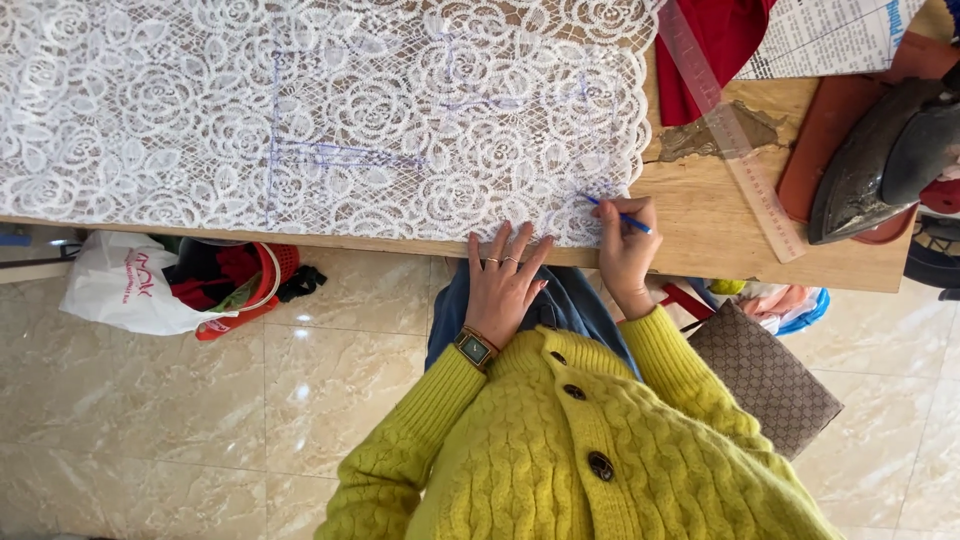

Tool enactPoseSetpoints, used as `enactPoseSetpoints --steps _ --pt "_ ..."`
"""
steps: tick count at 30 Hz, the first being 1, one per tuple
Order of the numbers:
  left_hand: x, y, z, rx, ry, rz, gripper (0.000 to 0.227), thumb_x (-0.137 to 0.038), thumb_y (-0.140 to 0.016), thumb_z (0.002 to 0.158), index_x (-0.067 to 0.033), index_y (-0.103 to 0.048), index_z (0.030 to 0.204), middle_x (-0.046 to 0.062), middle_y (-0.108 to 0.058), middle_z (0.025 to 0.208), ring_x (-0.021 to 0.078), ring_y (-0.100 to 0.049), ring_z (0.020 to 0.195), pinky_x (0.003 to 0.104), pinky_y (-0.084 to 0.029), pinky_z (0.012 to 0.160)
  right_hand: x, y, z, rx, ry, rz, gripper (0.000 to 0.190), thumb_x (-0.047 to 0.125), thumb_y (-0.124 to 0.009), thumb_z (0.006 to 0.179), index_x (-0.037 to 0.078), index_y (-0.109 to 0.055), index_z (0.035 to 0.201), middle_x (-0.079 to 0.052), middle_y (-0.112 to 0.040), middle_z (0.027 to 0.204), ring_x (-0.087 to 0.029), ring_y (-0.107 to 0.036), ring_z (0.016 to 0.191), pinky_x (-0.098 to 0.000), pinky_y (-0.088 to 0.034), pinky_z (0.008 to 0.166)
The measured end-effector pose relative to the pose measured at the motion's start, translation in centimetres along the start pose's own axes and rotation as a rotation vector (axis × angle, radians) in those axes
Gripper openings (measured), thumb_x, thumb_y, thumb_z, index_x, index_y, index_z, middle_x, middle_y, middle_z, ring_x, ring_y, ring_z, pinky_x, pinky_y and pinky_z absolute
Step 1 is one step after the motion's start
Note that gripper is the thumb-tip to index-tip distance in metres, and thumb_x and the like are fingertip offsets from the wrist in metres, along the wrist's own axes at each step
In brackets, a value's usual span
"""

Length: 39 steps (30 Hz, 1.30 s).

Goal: The person measures and marks a white lace fabric on a wooden table using a ruler and a blue pen. They then use scissors to cut the lace along the marked lines.

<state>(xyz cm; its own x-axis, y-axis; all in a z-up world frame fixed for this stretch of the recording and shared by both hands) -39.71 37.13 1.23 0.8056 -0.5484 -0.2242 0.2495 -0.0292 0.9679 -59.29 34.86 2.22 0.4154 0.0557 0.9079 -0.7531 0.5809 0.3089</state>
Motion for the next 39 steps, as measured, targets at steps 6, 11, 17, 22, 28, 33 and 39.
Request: enactPoseSetpoints --steps 6,11,17,22,28,33,39 --pt "0.1 0.0 0.1 -0.015 0.003 0.008 0.073 -0.041 -0.072 0.088 -0.0317 -0.041 0.154 0.007 -0.035 0.162 0.0339 -0.032 0.149 0.071 -0.016 0.119 -0.6 0.1 0.2 -0.059 0.005 -0.025 0.016 0.014 -0.066 0.108 0.009 -0.062 0.093 -0.006 -0.071 0.072 -0.018 -0.065 0.067 -0.0285 -0.049 0.065" --pt "0.1 0.0 0.0 -0.019 -0.001 0.025 0.076 -0.042 -0.072 0.088 -0.0323 -0.038 0.155 0.006 -0.033 0.163 0.0338 -0.03 0.15 0.071 -0.016 0.12 -1.7 -0.1 -0.2 -0.046 0.114 -0.078 0.017 0.009 -0.073 0.102 0.006 -0.063 0.089 -0.008 -0.069 0.075 -0.031 -0.068 0.077 -0.035 -0.051 0.071" --pt "0.3 -0.2 -0.1 -0.016 -0.008 -0.001 0.073 -0.041 -0.071 0.089 -0.0326 -0.039 0.155 0.006 -0.033 0.163 0.0339 -0.03 0.15 0.071 -0.016 0.119 -1.0 0.3 -0.5 -0.129 0.094 -0.004 0.019 0.01 -0.067 0.106 0.004 -0.059 0.09 -0.009 -0.065 0.074 -0.025 -0.062 0.075 -0.0331 -0.048 0.07" --pt "0.3 0.0 -0.1 -0.012 -0.015 0.006 0.075 -0.041 -0.071 0.089 -0.0327 -0.038 0.156 0.006 -0.034 0.163 0.0337 -0.031 0.15 0.071 -0.016 0.119 -1.7 0.9 -0.4 -0.142 0.117 -0.095 0.017 0.01 -0.067 0.106 0.006 -0.058 0.092 -0.008 -0.064 0.078 -0.025 -0.061 0.081 -0.0323 -0.047 0.074" --pt "0.4 -0.4 -0.1 -0.019 -0.025 -0.001 0.075 -0.041 -0.071 0.09 -0.0326 -0.037 0.157 0.007 -0.033 0.163 0.0344 -0.03 0.15 0.071 -0.016 0.119 -0.7 1.2 -0.6 -0.059 0.137 0.059 0.02 0.01 -0.062 0.109 0.004 -0.055 0.091 -0.009 -0.062 0.078 -0.028 -0.065 0.08 -0.0338 -0.047 0.073" --pt "0.2 0.0 -0.1 -0.01 -0.012 0.025 0.075 -0.042 -0.07 0.091 -0.0321 -0.036 0.157 0.007 -0.032 0.164 0.0339 -0.03 0.151 0.071 -0.016 0.12 -0.7 -0.6 -1.2 0.358 0.103 0.199 0.018 0.011 -0.074 0.099 0.0 -0.063 0.09 -0.015 -0.068 0.082 -0.033 -0.07 0.084 -0.0401 -0.049 0.074" --pt "0.4 0.0 -0.4 0.027 -0.015 0.013 0.076 -0.042 -0.071 0.09 -0.0363 -0.035 0.157 0.007 -0.03 0.165 0.036 -0.027 0.152 0.071 -0.014 0.12 -0.6 -0.6 0.1 0.511 -0.006 0.219 0.019 0.012 -0.071 0.103 0.001 -0.06 0.092 -0.011 -0.068 0.071 -0.019 -0.066 0.071 -0.0305 -0.047 0.065"
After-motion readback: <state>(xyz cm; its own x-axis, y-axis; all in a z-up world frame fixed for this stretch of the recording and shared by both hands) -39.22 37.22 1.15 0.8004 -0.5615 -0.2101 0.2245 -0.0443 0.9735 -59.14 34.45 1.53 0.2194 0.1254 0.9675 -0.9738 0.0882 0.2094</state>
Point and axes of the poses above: each hand's wrist, its own z-axis towards the middle knuckle, its own y-axis out of the back of the hand, x = y × z, the point moved 3 cm from there along z, towards the middle knuckle
